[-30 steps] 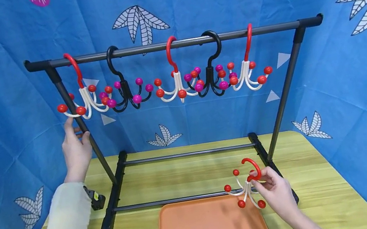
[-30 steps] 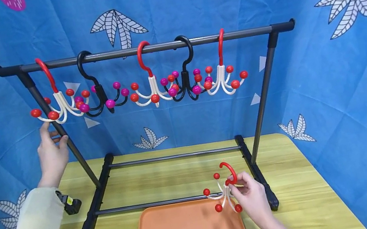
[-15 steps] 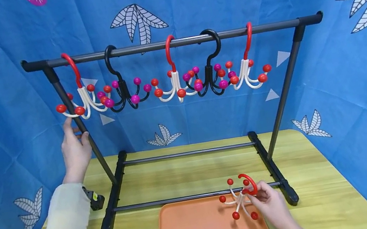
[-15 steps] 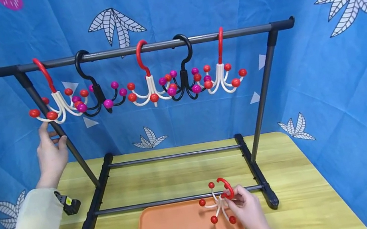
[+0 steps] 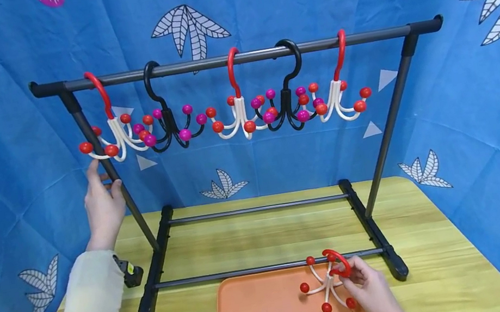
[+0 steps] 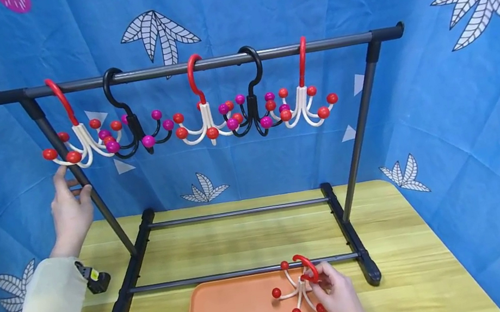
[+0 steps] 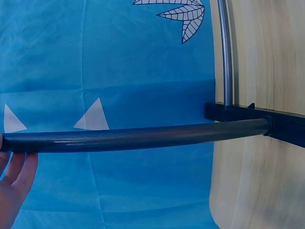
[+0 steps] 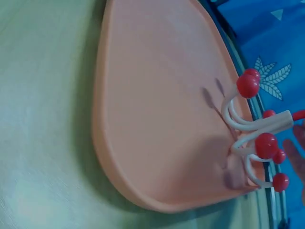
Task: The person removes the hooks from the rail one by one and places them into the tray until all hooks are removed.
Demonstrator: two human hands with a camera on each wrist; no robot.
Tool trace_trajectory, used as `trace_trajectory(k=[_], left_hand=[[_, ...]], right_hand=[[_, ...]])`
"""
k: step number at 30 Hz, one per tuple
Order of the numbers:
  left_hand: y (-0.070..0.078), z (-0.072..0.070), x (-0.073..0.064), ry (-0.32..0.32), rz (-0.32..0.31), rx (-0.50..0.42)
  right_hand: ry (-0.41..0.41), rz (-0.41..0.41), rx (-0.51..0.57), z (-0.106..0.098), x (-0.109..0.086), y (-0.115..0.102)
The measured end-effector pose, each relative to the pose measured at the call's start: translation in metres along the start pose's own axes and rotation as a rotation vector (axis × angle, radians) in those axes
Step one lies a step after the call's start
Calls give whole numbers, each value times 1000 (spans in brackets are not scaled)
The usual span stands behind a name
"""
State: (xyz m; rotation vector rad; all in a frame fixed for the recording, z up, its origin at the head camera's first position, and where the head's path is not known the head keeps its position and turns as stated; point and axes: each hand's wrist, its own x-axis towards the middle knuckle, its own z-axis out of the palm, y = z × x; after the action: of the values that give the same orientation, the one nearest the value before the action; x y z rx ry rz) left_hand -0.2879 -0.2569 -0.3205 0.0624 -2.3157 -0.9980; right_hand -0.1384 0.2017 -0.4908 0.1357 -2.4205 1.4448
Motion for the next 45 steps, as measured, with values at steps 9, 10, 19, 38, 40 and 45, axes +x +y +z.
trace_trajectory(k=[9, 10, 19, 38, 40, 45], left_hand=[[-1, 2, 0, 5, -4, -15], [-1, 2, 0, 6, -5, -13], [-2, 3, -2, 21, 26, -23], [-2, 0, 1, 1, 50, -12], [-3, 0, 1, 0, 38, -15], [-3, 0, 0, -4, 30, -16]], right_hand=[[-24, -208, -201, -37, 44, -21], [-10, -235, -212, -43, 52, -26], [201, -493, -263, -87, 119, -98], [454, -496, -180, -121, 184, -204], [432, -446, -201, -120, 190, -210], [379, -331, -228, -119, 204, -220]])
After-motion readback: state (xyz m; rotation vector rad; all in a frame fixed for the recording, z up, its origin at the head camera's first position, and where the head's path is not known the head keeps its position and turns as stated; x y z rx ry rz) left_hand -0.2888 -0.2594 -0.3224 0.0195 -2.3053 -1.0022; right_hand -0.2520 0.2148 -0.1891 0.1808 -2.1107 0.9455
